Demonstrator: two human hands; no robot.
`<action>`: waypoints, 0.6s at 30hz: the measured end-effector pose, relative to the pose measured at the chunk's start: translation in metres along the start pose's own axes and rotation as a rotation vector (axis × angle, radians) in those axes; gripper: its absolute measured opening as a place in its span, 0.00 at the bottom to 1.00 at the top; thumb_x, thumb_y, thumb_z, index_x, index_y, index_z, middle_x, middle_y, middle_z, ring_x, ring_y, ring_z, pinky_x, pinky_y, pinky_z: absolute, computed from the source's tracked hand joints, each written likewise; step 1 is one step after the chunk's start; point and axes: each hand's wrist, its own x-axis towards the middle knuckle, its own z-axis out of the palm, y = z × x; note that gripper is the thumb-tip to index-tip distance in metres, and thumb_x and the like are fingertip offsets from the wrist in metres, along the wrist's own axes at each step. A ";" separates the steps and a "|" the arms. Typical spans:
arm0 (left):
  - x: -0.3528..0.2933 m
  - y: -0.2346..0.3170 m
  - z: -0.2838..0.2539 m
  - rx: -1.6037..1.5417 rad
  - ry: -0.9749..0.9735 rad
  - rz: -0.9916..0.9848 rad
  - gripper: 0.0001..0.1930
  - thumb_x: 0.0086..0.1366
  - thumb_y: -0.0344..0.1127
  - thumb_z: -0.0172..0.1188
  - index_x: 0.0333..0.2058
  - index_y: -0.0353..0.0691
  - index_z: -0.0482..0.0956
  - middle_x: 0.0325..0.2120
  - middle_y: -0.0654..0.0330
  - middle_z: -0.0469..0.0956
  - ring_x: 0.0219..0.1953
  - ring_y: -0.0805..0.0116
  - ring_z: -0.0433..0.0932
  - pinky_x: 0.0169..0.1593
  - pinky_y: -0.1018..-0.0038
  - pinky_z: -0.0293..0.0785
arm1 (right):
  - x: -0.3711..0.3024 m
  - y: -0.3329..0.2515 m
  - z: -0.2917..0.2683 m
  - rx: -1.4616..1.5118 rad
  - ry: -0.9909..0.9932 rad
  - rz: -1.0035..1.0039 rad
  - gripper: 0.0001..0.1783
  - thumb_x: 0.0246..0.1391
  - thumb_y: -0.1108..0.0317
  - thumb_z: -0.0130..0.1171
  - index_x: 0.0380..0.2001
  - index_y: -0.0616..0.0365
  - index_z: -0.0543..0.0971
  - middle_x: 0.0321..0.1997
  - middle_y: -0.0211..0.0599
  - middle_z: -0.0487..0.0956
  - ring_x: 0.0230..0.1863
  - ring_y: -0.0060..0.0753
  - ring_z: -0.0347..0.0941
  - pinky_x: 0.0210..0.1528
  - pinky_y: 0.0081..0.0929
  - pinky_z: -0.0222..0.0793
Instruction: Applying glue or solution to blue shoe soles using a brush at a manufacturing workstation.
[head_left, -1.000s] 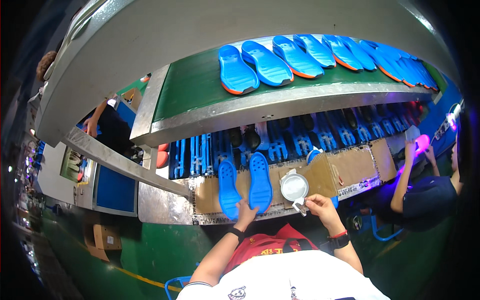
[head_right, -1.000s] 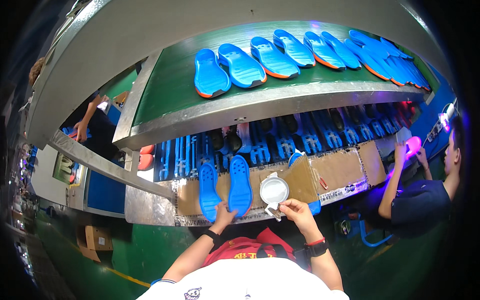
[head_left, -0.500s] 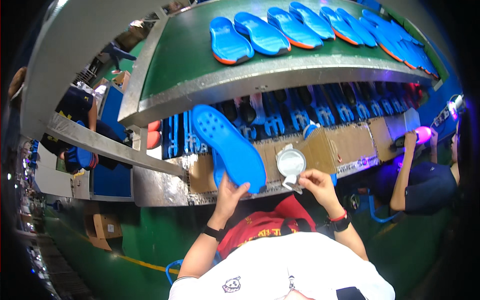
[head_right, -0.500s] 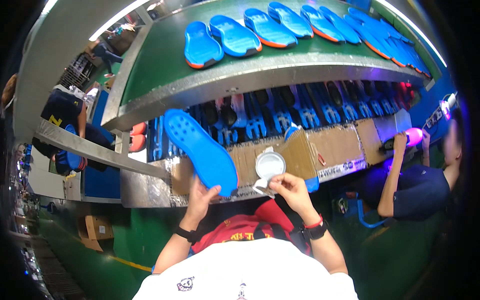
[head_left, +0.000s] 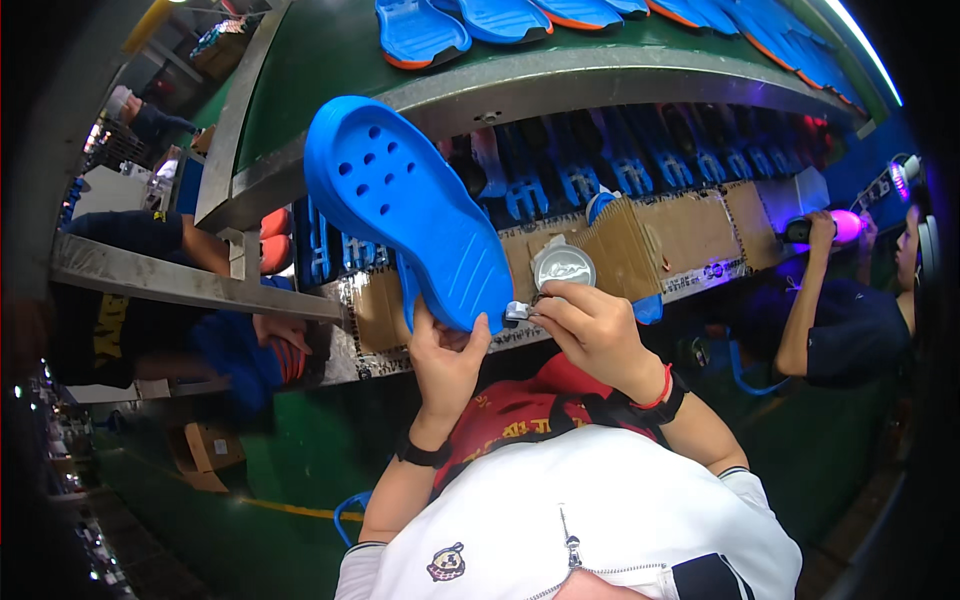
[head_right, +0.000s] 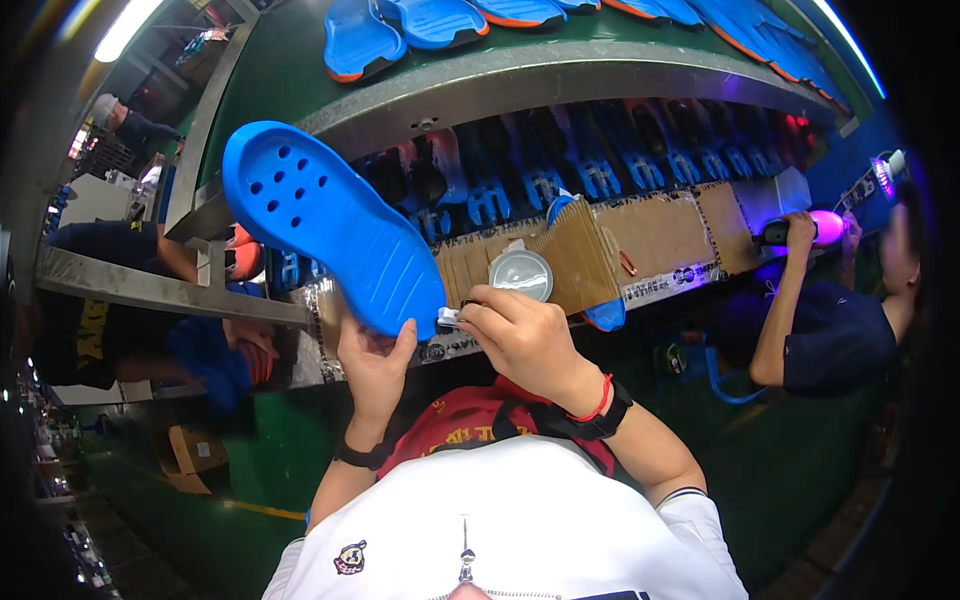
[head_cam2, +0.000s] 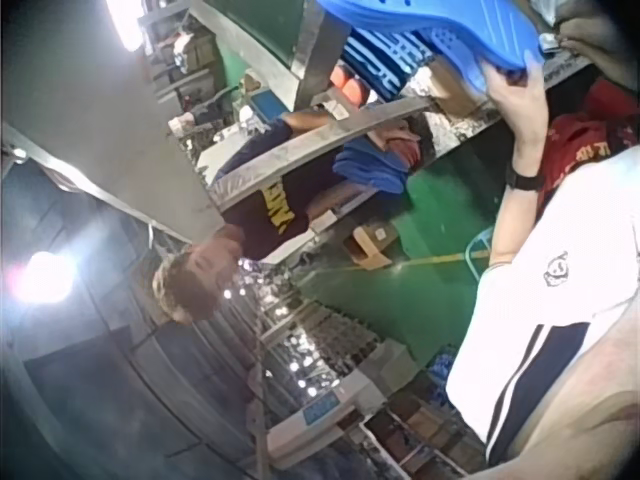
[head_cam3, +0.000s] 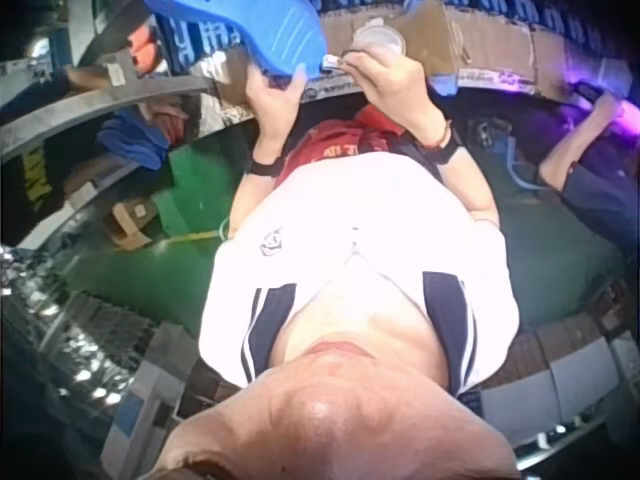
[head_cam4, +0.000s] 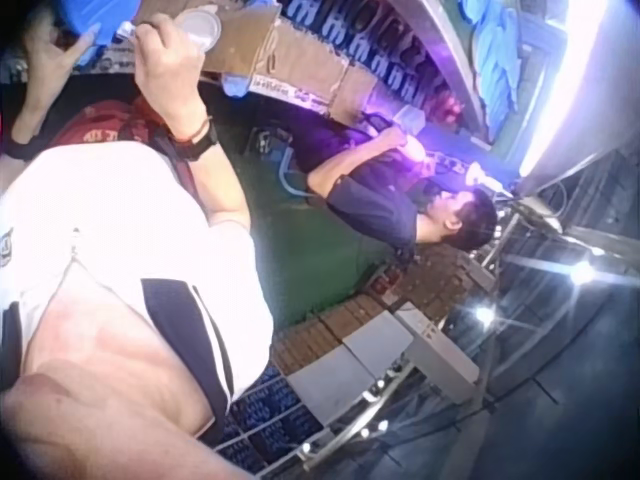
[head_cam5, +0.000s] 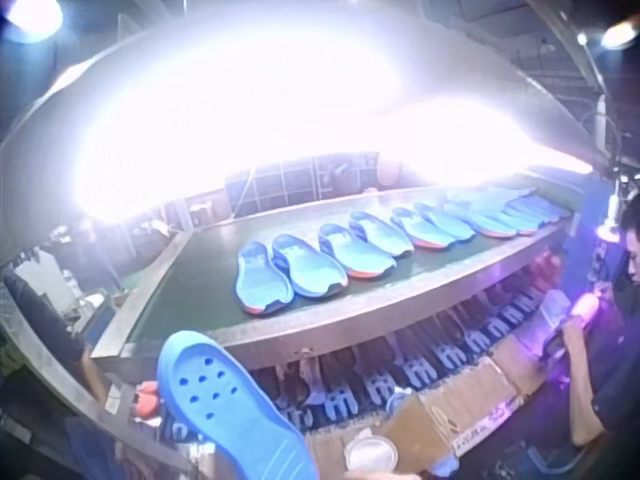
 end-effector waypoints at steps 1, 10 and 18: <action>-0.001 -0.001 0.000 0.000 0.000 0.009 0.29 0.56 0.21 0.60 0.55 0.29 0.58 0.40 0.52 0.75 0.39 0.68 0.78 0.41 0.75 0.78 | 0.000 -0.001 0.000 0.000 -0.021 -0.019 0.08 0.41 0.75 0.66 0.28 0.61 0.78 0.33 0.40 0.79 0.27 0.40 0.77 0.28 0.27 0.73; -0.001 -0.003 -0.003 0.085 -0.009 0.016 0.30 0.55 0.22 0.60 0.56 0.28 0.59 0.38 0.51 0.76 0.38 0.68 0.79 0.40 0.75 0.77 | 0.000 0.003 0.002 0.064 -0.057 0.003 0.07 0.41 0.74 0.66 0.27 0.61 0.79 0.33 0.39 0.80 0.27 0.39 0.77 0.26 0.27 0.73; 0.001 0.000 -0.003 0.077 -0.019 0.008 0.30 0.55 0.22 0.60 0.56 0.28 0.59 0.38 0.51 0.77 0.38 0.68 0.79 0.39 0.75 0.78 | 0.003 0.006 0.007 0.021 -0.065 0.012 0.06 0.42 0.72 0.65 0.27 0.60 0.80 0.33 0.38 0.80 0.27 0.39 0.77 0.26 0.28 0.73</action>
